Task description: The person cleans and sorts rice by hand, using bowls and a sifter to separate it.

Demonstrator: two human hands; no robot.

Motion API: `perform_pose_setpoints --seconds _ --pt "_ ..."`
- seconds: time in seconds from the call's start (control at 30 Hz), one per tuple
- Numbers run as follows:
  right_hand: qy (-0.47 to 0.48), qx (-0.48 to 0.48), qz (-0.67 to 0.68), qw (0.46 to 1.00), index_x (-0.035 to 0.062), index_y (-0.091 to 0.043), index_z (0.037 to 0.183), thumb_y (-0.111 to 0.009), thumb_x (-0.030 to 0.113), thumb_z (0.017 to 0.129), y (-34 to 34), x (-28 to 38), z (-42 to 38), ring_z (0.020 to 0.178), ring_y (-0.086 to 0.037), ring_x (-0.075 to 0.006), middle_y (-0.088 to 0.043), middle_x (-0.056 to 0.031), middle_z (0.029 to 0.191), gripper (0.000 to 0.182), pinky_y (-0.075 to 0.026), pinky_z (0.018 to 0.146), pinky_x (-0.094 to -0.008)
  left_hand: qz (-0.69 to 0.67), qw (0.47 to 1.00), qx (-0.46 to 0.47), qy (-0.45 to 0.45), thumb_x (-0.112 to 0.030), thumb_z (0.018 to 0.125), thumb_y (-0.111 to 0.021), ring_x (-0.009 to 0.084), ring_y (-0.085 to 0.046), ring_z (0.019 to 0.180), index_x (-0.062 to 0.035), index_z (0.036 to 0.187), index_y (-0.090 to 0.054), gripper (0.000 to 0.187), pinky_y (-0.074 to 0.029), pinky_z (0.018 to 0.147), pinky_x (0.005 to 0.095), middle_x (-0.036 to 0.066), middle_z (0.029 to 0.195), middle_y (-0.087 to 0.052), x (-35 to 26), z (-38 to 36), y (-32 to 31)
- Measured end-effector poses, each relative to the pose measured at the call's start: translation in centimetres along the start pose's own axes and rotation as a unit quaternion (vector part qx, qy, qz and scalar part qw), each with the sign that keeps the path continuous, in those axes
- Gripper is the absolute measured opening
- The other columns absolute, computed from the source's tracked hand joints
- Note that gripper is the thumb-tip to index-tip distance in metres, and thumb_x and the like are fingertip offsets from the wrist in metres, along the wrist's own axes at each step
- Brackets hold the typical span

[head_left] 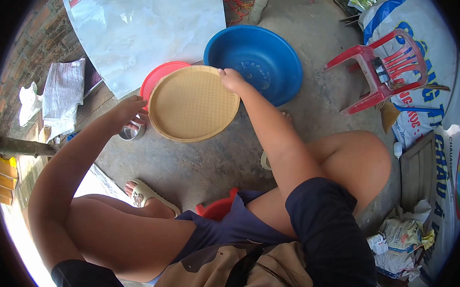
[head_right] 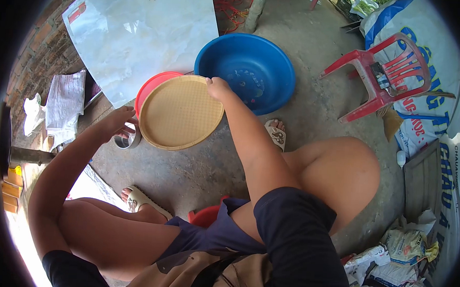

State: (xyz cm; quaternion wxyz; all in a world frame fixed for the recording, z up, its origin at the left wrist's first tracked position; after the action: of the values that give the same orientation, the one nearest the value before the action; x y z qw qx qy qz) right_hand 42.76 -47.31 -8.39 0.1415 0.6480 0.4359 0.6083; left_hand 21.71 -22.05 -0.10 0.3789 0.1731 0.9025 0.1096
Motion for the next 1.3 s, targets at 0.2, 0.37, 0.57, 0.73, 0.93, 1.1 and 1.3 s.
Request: perform_pose_setpoints --seconds 0.2,0.37,0.57,0.73,0.93,1.1,1.3 --pt "-0.019 -0.072 0.113 0.991 -0.0025 -0.058 0.097 -0.035 0.038 0.094 0.2 -1.8 -2.4 0.096 -0.056 -0.0405 -0.060 -0.0264 0.098 0.046 -0.043 0.083 -0.0447 0.065 0.997 0.011 -0.037 -0.048 0.092 -0.040 0.0302 -0.047 0.116 -0.0062 0.142 -0.023 0.067 -0.036 0.095 0.0416 0.015 0.132 -0.044 -3.5 -0.4 -2.5" --pt "-0.004 -0.131 0.155 0.979 -0.0020 -0.055 0.087 -0.036 0.037 0.095 1.1 -1.4 -2.8 0.089 -0.056 -0.0428 -0.060 -0.0263 0.089 0.044 -0.043 0.078 -0.0466 0.056 0.992 -0.043 -0.101 -0.036 0.093 -0.045 0.0314 -0.042 0.122 0.0049 0.136 -0.030 0.061 -0.032 0.101 0.0398 0.021 0.135 -0.040 -4.7 0.3 -2.1" --pt "-0.010 -0.163 0.220 0.962 -0.0029 -0.055 0.086 -0.036 0.036 0.095 -1.6 -0.3 -3.1 0.088 -0.056 -0.0430 -0.059 -0.0264 0.088 0.045 -0.042 0.077 -0.0465 0.301 0.917 -0.252 -0.071 -0.031 0.077 -0.064 0.0344 -0.034 0.125 -0.0118 0.131 -0.042 0.062 -0.034 0.100 0.0431 0.015 0.133 -0.039 -6.4 0.8 2.0" --pt "-0.007 -0.163 0.251 0.954 -0.0037 -0.055 0.084 -0.036 0.036 0.096 -3.8 1.8 -3.9 0.074 -0.058 -0.0287 -0.059 -0.0191 0.075 0.045 -0.042 0.070 -0.0387 0.345 0.856 -0.379 -0.076 -0.030 0.070 -0.068 0.0352 -0.034 0.124 -0.0253 0.131 -0.042 0.067 -0.036 0.097 0.0501 0.010 0.135 -0.036 -7.6 0.1 5.7" --pt "0.000 -0.040 0.353 0.935 -0.0028 -0.058 0.095 -0.038 0.036 0.096 -2.6 5.8 -3.6 0.080 -0.058 -0.0194 -0.061 -0.0118 0.085 0.044 -0.044 0.072 -0.0352 0.078 0.970 -0.217 -0.076 -0.022 0.078 -0.063 0.0245 -0.060 0.093 -0.0016 0.124 -0.046 0.053 -0.049 0.080 0.0344 0.014 0.106 -0.057 -4.8 3.9 9.0" --pt "-0.078 0.118 0.576 0.805 0.0027 -0.052 0.119 -0.030 0.049 0.095 -4.5 6.3 -4.3 0.106 -0.055 -0.0225 -0.056 -0.0143 0.116 0.056 -0.042 0.092 -0.0390 -0.106 0.977 -0.166 -0.081 -0.025 0.091 -0.052 0.0166 -0.060 0.081 0.0010 0.112 -0.055 0.033 -0.050 0.071 0.0319 0.009 0.093 -0.062 -3.4 3.6 9.4" --pt "-0.151 0.196 0.651 0.718 0.0085 -0.043 0.132 -0.011 0.058 0.093 -8.5 4.6 -7.4 0.122 -0.044 -0.0254 -0.045 -0.0138 0.133 0.070 -0.036 0.101 -0.0421 -0.079 0.964 -0.202 -0.151 -0.030 0.094 -0.048 0.0152 -0.060 0.079 0.0006 0.111 -0.057 0.036 -0.050 0.073 0.0314 0.008 0.090 -0.062 -6.3 1.2 7.6"
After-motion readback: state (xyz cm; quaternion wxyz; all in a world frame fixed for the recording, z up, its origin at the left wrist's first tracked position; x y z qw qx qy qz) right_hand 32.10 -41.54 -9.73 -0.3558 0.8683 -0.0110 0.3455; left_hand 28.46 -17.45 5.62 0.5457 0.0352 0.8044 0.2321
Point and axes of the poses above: each hand's wrist, its own z-axis towards the middle knuckle, its own y-axis out of the back of the hand, x = y × z, the point moved 10 cm from there along z, towards the middle knuckle
